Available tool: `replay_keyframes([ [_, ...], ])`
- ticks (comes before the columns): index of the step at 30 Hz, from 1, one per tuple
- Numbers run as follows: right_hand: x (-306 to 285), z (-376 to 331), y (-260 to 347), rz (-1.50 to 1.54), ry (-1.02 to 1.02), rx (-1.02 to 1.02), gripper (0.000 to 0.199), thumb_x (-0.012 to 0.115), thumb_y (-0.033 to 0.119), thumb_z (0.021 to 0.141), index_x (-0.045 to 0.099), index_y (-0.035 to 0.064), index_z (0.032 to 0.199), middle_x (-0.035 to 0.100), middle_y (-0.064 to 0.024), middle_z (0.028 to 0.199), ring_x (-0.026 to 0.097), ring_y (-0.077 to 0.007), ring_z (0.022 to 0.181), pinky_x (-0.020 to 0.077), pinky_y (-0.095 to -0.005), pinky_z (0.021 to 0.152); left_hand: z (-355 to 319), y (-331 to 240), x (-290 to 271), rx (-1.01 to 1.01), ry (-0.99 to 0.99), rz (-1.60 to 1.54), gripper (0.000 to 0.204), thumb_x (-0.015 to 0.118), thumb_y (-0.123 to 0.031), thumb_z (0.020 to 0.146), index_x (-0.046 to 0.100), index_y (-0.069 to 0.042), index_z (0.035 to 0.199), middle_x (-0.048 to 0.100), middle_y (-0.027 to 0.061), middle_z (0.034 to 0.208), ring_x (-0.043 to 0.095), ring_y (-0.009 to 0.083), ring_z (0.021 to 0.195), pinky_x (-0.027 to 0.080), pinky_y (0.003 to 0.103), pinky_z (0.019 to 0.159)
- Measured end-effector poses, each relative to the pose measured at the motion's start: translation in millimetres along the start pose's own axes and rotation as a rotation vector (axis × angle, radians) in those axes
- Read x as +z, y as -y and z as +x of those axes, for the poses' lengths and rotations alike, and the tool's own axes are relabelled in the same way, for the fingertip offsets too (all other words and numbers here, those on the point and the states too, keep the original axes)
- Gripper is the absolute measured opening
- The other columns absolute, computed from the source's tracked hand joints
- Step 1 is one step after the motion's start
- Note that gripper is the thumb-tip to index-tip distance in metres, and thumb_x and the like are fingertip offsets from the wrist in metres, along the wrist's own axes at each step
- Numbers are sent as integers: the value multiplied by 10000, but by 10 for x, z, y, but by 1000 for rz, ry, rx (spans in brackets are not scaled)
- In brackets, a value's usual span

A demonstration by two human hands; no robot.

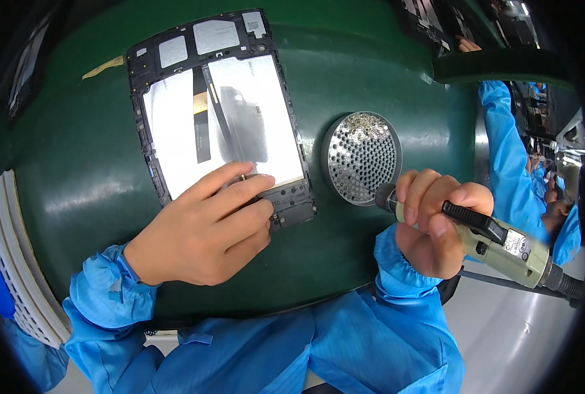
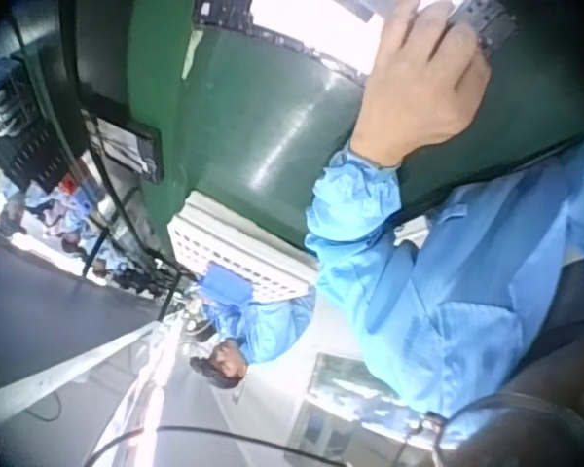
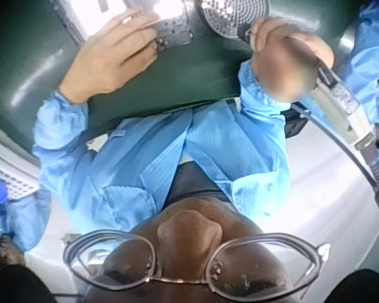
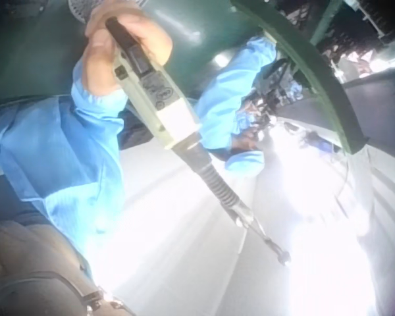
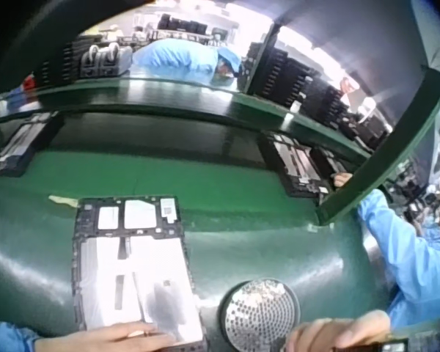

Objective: The user is assembling electronic components, specifically tablet-like devices, on an assembly line.

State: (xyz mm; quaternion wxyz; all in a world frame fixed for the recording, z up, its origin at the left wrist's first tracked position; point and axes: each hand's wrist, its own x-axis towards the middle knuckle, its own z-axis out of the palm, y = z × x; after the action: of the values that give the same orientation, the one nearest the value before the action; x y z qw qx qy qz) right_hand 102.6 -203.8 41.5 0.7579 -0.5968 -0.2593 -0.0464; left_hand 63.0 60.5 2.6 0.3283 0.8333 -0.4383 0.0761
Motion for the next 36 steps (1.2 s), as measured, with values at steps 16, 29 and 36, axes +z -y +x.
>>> replay_keyframes([
  [16,-28,83,-18,-10,-14,-20,303,607,31,796,491,47,1076,495,-68,628,508,-193,586,440,-373,609,99,-54,-75,-117,50,2,204,721,-126,665,615,-33,813,552,128,998,546,332,1080,423,521,965],
  [29,-389,203,-51,-195,-234,-29,298,552,-32,781,473,-1,1066,520,-81,685,507,-175,590,463,-377,641,172,602,-384,-502,-25,568,543,746,-310,740,575,-103,1212,489,192,1302,438,431,1235,447,467,950],
  [36,-490,192,1,-190,-280,-15,354,561,-56,755,488,-11,1099,560,-90,712,561,-175,640,476,-315,614,757,1579,-790,-620,-8,632,525,690,-270,755,570,-46,1214,488,206,1310,448,384,1231,405,474,997],
])
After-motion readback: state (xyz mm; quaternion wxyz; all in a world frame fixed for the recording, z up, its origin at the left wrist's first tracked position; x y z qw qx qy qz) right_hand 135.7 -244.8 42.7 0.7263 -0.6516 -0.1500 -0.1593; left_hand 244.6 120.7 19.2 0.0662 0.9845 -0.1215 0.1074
